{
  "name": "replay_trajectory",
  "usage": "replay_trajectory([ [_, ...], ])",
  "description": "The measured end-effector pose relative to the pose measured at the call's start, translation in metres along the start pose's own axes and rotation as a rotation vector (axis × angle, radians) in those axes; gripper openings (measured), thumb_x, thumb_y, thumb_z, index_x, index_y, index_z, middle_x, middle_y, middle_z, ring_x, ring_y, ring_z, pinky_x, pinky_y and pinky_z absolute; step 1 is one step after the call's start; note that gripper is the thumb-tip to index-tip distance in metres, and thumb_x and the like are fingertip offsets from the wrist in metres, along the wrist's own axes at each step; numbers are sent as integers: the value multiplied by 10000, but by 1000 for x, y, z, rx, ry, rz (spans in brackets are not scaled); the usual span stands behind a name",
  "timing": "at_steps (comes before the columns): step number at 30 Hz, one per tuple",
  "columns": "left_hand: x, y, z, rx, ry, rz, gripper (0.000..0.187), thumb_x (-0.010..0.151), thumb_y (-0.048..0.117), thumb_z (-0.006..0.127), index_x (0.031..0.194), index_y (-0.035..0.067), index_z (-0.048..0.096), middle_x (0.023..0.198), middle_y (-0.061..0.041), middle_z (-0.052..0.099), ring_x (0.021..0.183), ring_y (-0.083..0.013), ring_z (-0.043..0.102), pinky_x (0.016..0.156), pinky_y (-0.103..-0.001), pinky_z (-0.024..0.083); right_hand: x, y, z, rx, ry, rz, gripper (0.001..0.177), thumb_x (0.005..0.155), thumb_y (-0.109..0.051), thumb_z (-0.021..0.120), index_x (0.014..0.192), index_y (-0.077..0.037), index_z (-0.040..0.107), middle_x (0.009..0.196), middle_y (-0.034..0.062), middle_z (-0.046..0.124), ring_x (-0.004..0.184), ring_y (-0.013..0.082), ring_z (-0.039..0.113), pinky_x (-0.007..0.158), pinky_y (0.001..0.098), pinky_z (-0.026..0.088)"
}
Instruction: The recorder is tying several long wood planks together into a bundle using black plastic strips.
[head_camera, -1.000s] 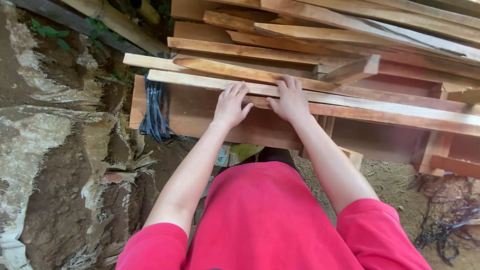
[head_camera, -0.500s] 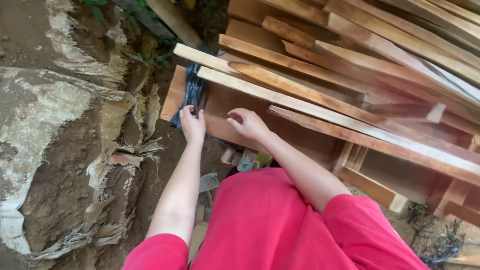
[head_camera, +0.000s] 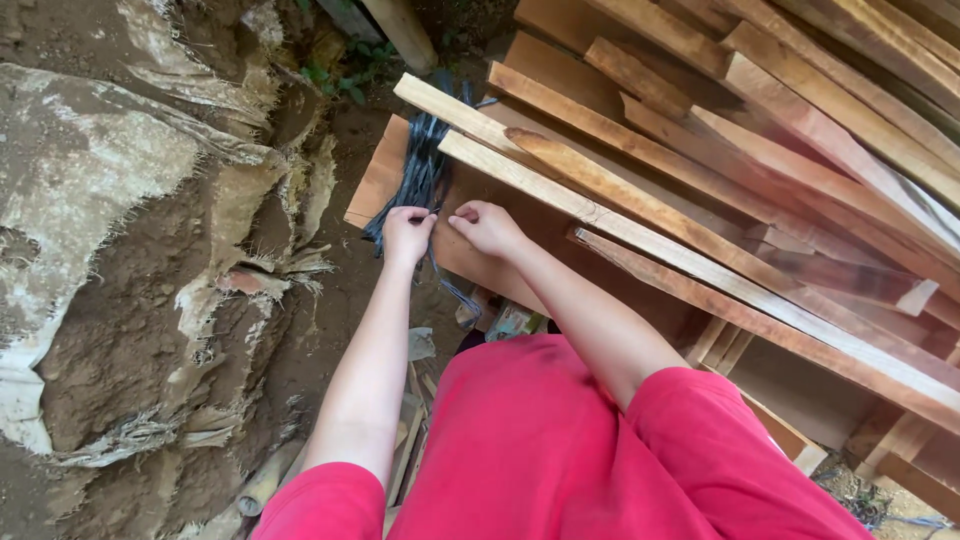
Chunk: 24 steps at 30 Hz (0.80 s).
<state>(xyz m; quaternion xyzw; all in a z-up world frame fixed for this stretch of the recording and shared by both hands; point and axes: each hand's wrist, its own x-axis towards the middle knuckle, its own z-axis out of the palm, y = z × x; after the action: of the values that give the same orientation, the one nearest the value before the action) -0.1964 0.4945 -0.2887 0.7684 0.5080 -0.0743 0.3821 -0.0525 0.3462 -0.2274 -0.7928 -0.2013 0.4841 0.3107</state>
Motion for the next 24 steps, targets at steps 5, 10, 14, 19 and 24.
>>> replay_trajectory([
  [5, -23, 14, -20, -83, -166, 52, 203, 820, 366, 762, 974, 235, 785, 1281, 9, 606, 1190, -307, 638, 1040, -449, 527, 24, -15, 16, 36, -24, 66, 518, 920, -545, 670, 1267, -164, 719, 1134, 90, 779, 1148, 255, 712, 995, 407, 567],
  [10, -47, 46, -45, 111, -263, 121, 216, 818, 417, 724, 971, 275, 781, 1427, 50, 508, 1333, -355, 529, 1096, -511, 462, 45, -14, 18, 161, 40, 110, 543, 941, -535, 660, 1327, -153, 676, 1063, 94, 789, 945, 191, 778, 915, 386, 597],
  [14, -53, 50, -55, 85, -337, 132, 527, 776, 614, 755, 1199, 301, 734, 1497, 20, 460, 1376, -360, 483, 1128, -508, 427, 9, -41, -13, 92, 7, 13, 271, 1018, -355, 531, 1060, -178, 732, 608, -53, 724, 726, 120, 774, 780, 321, 602],
  [19, -57, 52, -60, 105, -391, 195, 858, 684, 682, 839, 1366, 196, 654, 1561, -23, 415, 1413, -381, 448, 1165, -542, 398, -63, -65, -99, -180, -232, -83, 350, 1021, -201, 493, 1366, -152, 522, 641, -44, 748, 725, 158, 782, 721, 362, 610],
  [24, -47, 36, -36, 298, -340, 249, 730, 812, 636, 785, 1378, 198, 643, 1560, -21, 376, 1400, -378, 460, 1119, -549, 455, -110, -16, -181, -82, -294, -29, 305, 984, -23, 384, 1170, 28, 620, 914, 181, 744, 789, 281, 767, 748, 375, 600],
])
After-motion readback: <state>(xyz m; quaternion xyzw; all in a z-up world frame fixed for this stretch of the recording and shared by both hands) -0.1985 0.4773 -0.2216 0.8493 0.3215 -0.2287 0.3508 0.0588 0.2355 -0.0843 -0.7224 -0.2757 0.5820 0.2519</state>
